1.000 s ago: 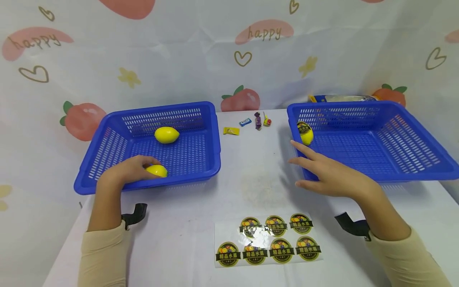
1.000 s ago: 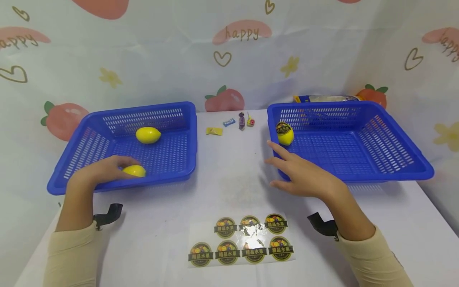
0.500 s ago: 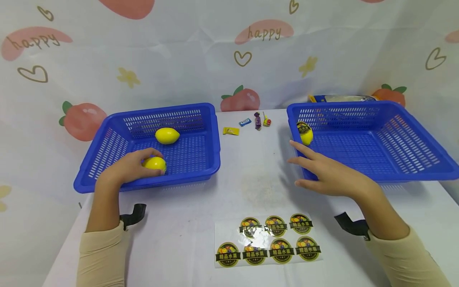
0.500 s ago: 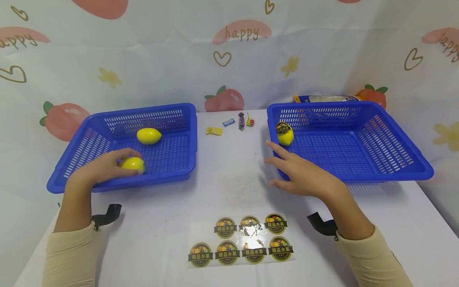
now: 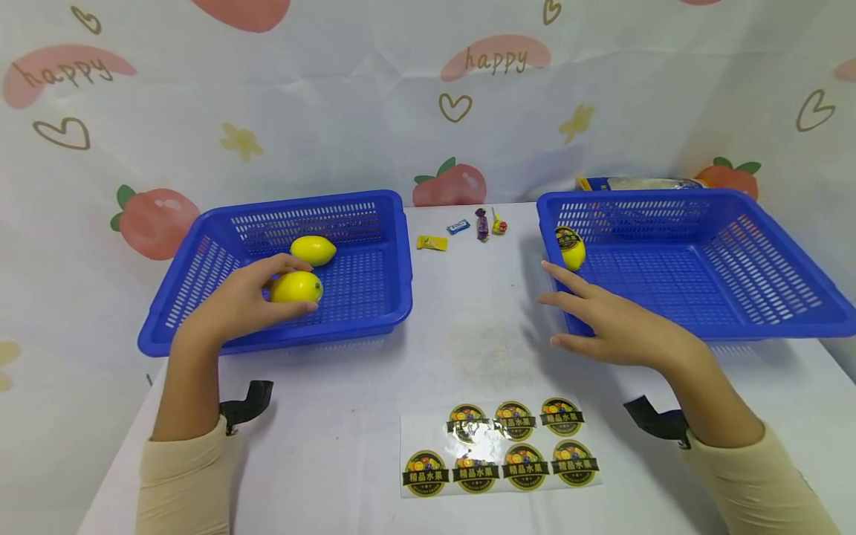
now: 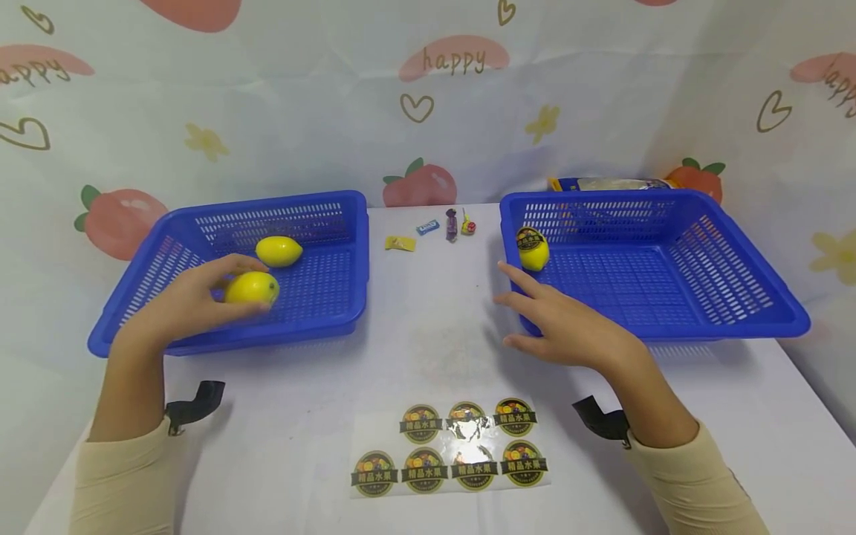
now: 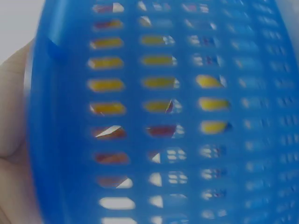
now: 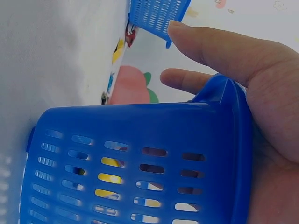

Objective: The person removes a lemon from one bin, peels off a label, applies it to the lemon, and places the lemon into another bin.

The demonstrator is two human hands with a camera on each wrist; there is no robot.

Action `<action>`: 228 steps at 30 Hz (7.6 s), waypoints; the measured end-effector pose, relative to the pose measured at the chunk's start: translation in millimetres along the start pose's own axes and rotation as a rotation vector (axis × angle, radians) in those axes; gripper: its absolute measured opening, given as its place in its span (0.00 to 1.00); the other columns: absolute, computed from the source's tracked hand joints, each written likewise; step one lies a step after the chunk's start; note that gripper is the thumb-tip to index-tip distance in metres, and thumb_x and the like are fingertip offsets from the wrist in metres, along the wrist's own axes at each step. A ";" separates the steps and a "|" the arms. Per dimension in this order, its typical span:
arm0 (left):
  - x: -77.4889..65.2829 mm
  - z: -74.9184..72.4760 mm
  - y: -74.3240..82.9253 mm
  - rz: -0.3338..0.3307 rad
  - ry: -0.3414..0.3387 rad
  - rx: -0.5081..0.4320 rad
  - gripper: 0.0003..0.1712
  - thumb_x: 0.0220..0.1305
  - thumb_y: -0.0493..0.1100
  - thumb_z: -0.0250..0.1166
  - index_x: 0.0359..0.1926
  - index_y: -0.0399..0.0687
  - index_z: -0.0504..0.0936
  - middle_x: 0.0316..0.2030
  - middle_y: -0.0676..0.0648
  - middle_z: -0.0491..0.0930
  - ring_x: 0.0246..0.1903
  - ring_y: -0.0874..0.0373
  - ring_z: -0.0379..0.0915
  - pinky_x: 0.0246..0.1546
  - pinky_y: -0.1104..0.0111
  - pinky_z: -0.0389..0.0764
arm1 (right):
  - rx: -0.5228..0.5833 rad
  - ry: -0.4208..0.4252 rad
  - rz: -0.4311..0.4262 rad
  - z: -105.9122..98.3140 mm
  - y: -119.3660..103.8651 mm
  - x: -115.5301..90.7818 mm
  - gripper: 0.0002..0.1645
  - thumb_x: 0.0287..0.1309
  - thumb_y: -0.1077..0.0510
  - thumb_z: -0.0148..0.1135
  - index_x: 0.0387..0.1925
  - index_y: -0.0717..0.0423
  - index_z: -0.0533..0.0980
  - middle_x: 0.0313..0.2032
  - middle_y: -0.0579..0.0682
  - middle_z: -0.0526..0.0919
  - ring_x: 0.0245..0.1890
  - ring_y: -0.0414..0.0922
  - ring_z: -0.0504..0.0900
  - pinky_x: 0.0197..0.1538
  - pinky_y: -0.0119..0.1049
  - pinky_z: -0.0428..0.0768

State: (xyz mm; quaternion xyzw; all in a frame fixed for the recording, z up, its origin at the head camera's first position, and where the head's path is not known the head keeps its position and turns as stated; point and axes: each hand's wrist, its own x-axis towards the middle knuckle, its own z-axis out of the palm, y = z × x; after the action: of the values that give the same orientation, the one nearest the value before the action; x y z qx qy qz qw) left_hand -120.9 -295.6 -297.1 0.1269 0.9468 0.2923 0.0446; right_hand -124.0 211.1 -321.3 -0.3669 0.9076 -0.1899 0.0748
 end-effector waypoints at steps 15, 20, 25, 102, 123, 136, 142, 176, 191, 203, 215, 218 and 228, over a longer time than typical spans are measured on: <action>-5.3 10.5 42.1 0.144 0.132 -0.121 0.31 0.58 0.45 0.76 0.62 0.52 0.76 0.54 0.46 0.77 0.47 0.48 0.78 0.42 0.75 0.80 | 0.003 0.005 -0.005 -0.6 -0.4 -0.3 0.31 0.65 0.49 0.67 0.67 0.54 0.72 0.78 0.54 0.46 0.71 0.62 0.60 0.63 0.60 0.70; -10.8 15.3 58.5 0.227 0.129 -0.207 0.31 0.59 0.41 0.75 0.62 0.49 0.75 0.57 0.45 0.76 0.50 0.45 0.79 0.45 0.76 0.79 | 0.000 0.008 -0.011 -0.4 -0.1 -0.1 0.31 0.65 0.49 0.67 0.66 0.54 0.72 0.78 0.55 0.46 0.71 0.62 0.61 0.63 0.60 0.70; -13.7 26.6 74.3 0.265 0.085 -0.327 0.29 0.63 0.38 0.72 0.63 0.47 0.72 0.57 0.48 0.75 0.51 0.49 0.78 0.47 0.70 0.81 | -0.006 0.020 -0.013 -1.0 -0.4 -0.1 0.31 0.65 0.51 0.68 0.66 0.55 0.73 0.78 0.54 0.46 0.71 0.61 0.61 0.63 0.59 0.71; 8.9 154.7 103.7 0.219 -0.341 -0.164 0.49 0.63 0.45 0.72 0.78 0.51 0.55 0.63 0.42 0.68 0.32 0.66 0.75 0.34 0.71 0.81 | -0.042 0.052 -0.023 4.2 -0.5 2.3 0.32 0.61 0.54 0.71 0.65 0.55 0.73 0.78 0.57 0.47 0.67 0.63 0.67 0.60 0.59 0.73; 5.8 153.0 105.4 0.236 -0.319 -0.148 0.49 0.64 0.46 0.71 0.79 0.47 0.52 0.64 0.42 0.67 0.36 0.62 0.75 0.36 0.69 0.79 | -0.067 0.067 -0.038 5.9 -1.3 2.3 0.32 0.60 0.54 0.72 0.64 0.56 0.74 0.77 0.60 0.48 0.68 0.65 0.65 0.61 0.61 0.71; 6.3 153.2 106.6 0.216 -0.300 -0.122 0.47 0.64 0.47 0.71 0.77 0.47 0.56 0.59 0.44 0.73 0.40 0.58 0.74 0.38 0.67 0.78 | -0.072 0.081 -0.060 5.7 -1.8 3.6 0.31 0.59 0.55 0.73 0.63 0.57 0.75 0.77 0.60 0.49 0.67 0.66 0.65 0.61 0.62 0.71; 6.3 153.1 106.5 0.203 -0.319 -0.124 0.47 0.64 0.48 0.70 0.77 0.48 0.55 0.67 0.45 0.69 0.46 0.58 0.74 0.45 0.66 0.78 | -0.070 0.079 -0.060 5.2 -2.2 3.5 0.31 0.60 0.55 0.72 0.63 0.57 0.75 0.77 0.60 0.49 0.67 0.65 0.65 0.61 0.62 0.71; -13.3 161.1 123.4 0.206 -0.383 0.187 0.31 0.55 0.60 0.75 0.51 0.45 0.79 0.39 0.52 0.74 0.36 0.59 0.71 0.40 0.66 0.77 | -0.088 -0.214 -0.164 57.5 -63.4 12.2 0.33 0.47 0.31 0.73 0.43 0.50 0.78 0.33 0.38 0.73 0.29 0.35 0.70 0.33 0.33 0.76; -23.3 178.3 135.1 0.319 -0.356 0.341 0.31 0.47 0.62 0.79 0.44 0.51 0.78 0.32 0.56 0.68 0.31 0.61 0.64 0.30 0.71 0.70 | -0.109 -0.250 -0.147 70.5 -65.9 16.0 0.31 0.42 0.39 0.80 0.40 0.49 0.72 0.29 0.36 0.66 0.26 0.36 0.65 0.30 0.31 0.68; -21.2 174.3 133.2 0.344 -0.315 0.229 0.18 0.56 0.51 0.76 0.39 0.55 0.76 0.33 0.58 0.70 0.34 0.62 0.66 0.35 0.71 0.71 | -0.088 -0.254 -0.140 73.1 -64.5 19.4 0.30 0.44 0.39 0.80 0.37 0.46 0.70 0.28 0.36 0.66 0.26 0.37 0.66 0.31 0.32 0.68; -19.1 171.1 133.1 0.431 -0.329 0.138 0.12 0.62 0.45 0.72 0.32 0.57 0.75 0.30 0.59 0.72 0.34 0.64 0.67 0.36 0.72 0.71 | -0.073 -0.248 -0.132 74.7 -62.9 20.4 0.32 0.42 0.39 0.80 0.38 0.47 0.69 0.28 0.36 0.66 0.26 0.37 0.66 0.31 0.32 0.68; -18.0 169.3 131.8 0.433 -0.340 0.101 0.11 0.63 0.44 0.71 0.31 0.57 0.74 0.28 0.61 0.72 0.31 0.65 0.68 0.35 0.73 0.72 | -0.060 -0.241 -0.133 75.1 -62.7 20.0 0.32 0.42 0.39 0.80 0.38 0.47 0.69 0.29 0.36 0.67 0.27 0.37 0.66 0.31 0.32 0.68; -14.8 158.4 130.7 0.390 -0.283 -0.008 0.08 0.65 0.41 0.69 0.37 0.55 0.76 0.30 0.61 0.75 0.31 0.65 0.72 0.35 0.74 0.75 | 0.014 -0.287 -0.118 71.3 -60.4 20.8 0.32 0.45 0.32 0.75 0.40 0.47 0.72 0.30 0.36 0.70 0.27 0.36 0.67 0.31 0.32 0.70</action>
State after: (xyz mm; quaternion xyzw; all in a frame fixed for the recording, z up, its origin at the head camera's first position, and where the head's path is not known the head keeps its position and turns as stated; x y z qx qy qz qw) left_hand -53.5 -109.5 -353.9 0.3469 0.8876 0.2784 0.1199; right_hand -80.8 136.3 -362.4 -0.4426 0.8631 -0.1458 0.1948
